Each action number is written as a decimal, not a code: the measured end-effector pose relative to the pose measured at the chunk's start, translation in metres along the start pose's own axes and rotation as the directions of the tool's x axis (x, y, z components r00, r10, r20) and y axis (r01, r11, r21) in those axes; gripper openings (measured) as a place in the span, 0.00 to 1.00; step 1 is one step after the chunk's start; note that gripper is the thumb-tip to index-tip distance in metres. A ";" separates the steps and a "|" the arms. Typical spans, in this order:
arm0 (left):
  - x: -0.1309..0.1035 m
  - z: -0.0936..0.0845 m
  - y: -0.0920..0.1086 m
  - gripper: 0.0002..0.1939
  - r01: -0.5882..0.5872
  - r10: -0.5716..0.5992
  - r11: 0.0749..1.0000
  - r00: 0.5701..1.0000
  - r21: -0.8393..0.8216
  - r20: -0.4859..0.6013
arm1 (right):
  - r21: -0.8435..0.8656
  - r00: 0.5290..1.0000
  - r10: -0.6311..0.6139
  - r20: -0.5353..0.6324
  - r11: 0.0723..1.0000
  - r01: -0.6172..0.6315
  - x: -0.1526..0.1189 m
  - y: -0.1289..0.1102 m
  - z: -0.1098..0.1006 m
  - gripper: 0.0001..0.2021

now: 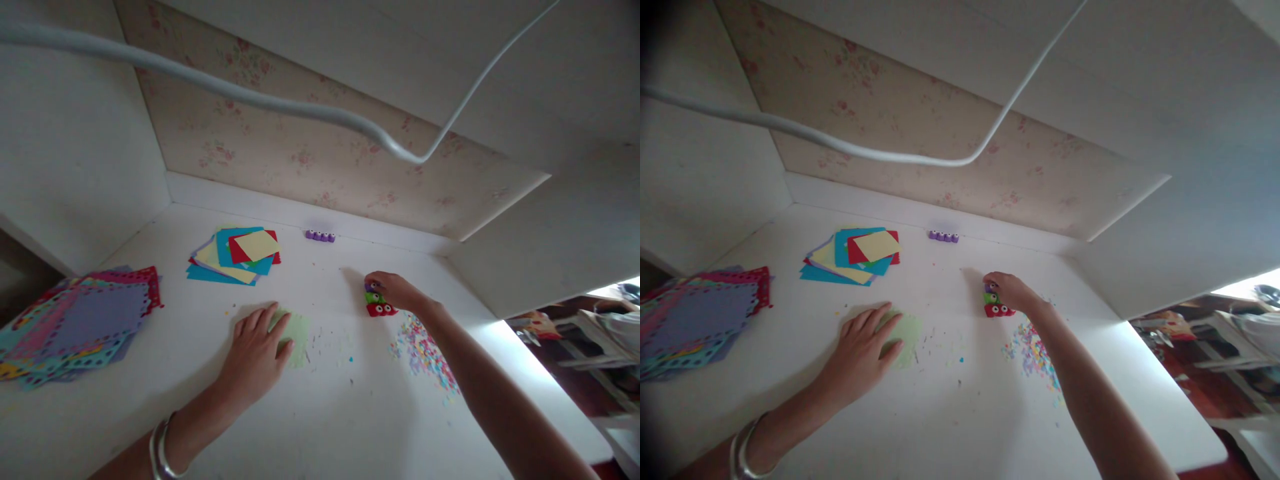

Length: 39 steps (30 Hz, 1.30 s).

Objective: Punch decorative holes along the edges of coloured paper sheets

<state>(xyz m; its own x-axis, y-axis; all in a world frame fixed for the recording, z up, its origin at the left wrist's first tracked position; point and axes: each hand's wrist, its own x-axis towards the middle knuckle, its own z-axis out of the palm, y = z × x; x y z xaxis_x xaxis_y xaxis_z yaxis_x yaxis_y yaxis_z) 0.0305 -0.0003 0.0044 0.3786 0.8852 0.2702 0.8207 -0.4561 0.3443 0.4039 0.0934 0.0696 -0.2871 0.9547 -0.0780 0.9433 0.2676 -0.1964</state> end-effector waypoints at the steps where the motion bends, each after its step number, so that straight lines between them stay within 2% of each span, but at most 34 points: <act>1: 0.000 0.000 0.000 0.21 0.005 -0.005 1.000 1.000 -0.004 0.003 | -0.005 1.000 0.003 0.005 1.000 -0.003 0.000 -0.001 -0.002 0.17; 6: 0.001 -0.003 0.001 0.22 0.020 -0.019 0.998 1.000 -0.052 0.019 | -0.010 0.998 -0.011 -0.056 1.000 0.011 0.022 -0.012 -0.008 0.20; 12: 0.002 -0.002 -0.002 0.28 0.068 -0.071 0.977 0.997 -0.204 -0.004 | -0.020 0.980 -0.038 -0.196 0.999 0.035 0.097 -0.038 0.013 0.25; 17: 0.004 0.002 -0.006 0.35 0.196 -0.225 0.857 0.974 -0.477 -0.003 | -0.053 0.969 -0.046 -0.245 0.998 0.034 0.153 -0.046 0.018 0.29; 19: 0.008 0.001 -0.007 0.38 0.242 -0.282 0.800 0.959 -0.549 0.012 | -0.057 0.972 -0.025 -0.234 0.998 0.012 0.164 -0.043 0.018 0.30; 21: 0.012 -0.004 -0.007 0.42 0.319 -0.337 0.729 0.937 -0.606 0.089 | -0.056 0.977 0.013 -0.214 0.998 -0.025 0.168 -0.038 0.018 0.29; 23: 0.016 -0.010 -0.008 0.41 0.401 -0.365 0.647 0.910 -0.648 0.198 | -0.055 0.979 0.053 -0.194 0.996 -0.065 0.166 -0.033 0.019 0.26; 26: 0.021 -0.018 -0.010 0.21 0.398 -0.296 0.567 0.915 -0.721 0.273 | -0.045 0.980 0.089 -0.177 0.994 -0.098 0.157 -0.030 0.019 0.17; 28: 0.022 -0.022 -0.010 0.14 0.385 -0.256 0.529 0.922 -0.756 0.291 | -0.023 0.980 0.095 -0.174 0.995 -0.101 0.148 -0.032 0.018 0.12; 32: 0.023 -0.027 -0.010 0.17 0.410 -0.270 0.491 0.911 -0.769 0.313 | 0.071 0.976 0.077 -0.204 0.995 -0.064 0.120 -0.050 0.016 0.07; 37: 0.023 -0.027 -0.010 0.14 0.331 -0.252 0.549 0.941 -0.767 0.226 | 0.277 0.968 0.055 -0.247 0.961 0.016 0.060 -0.097 0.030 0.11; 38: 0.023 -0.026 -0.010 0.14 0.330 -0.252 0.549 0.941 -0.768 0.224 | 0.343 0.963 0.063 -0.263 0.939 0.033 0.044 -0.108 0.036 0.12; 39: 0.023 -0.025 -0.010 0.14 0.333 -0.255 0.544 0.940 -0.770 0.226 | 0.514 0.953 0.099 -0.285 0.856 0.064 0.029 -0.119 0.043 0.13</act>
<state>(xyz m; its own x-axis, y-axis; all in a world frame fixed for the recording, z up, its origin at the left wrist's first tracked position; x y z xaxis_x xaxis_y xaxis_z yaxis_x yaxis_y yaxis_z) 0.0203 0.0220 0.0293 0.2429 0.9693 -0.0367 0.2428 -0.0241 0.9698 0.2758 0.0835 0.0486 -0.1326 0.9739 0.1844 0.7031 0.2235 -0.6750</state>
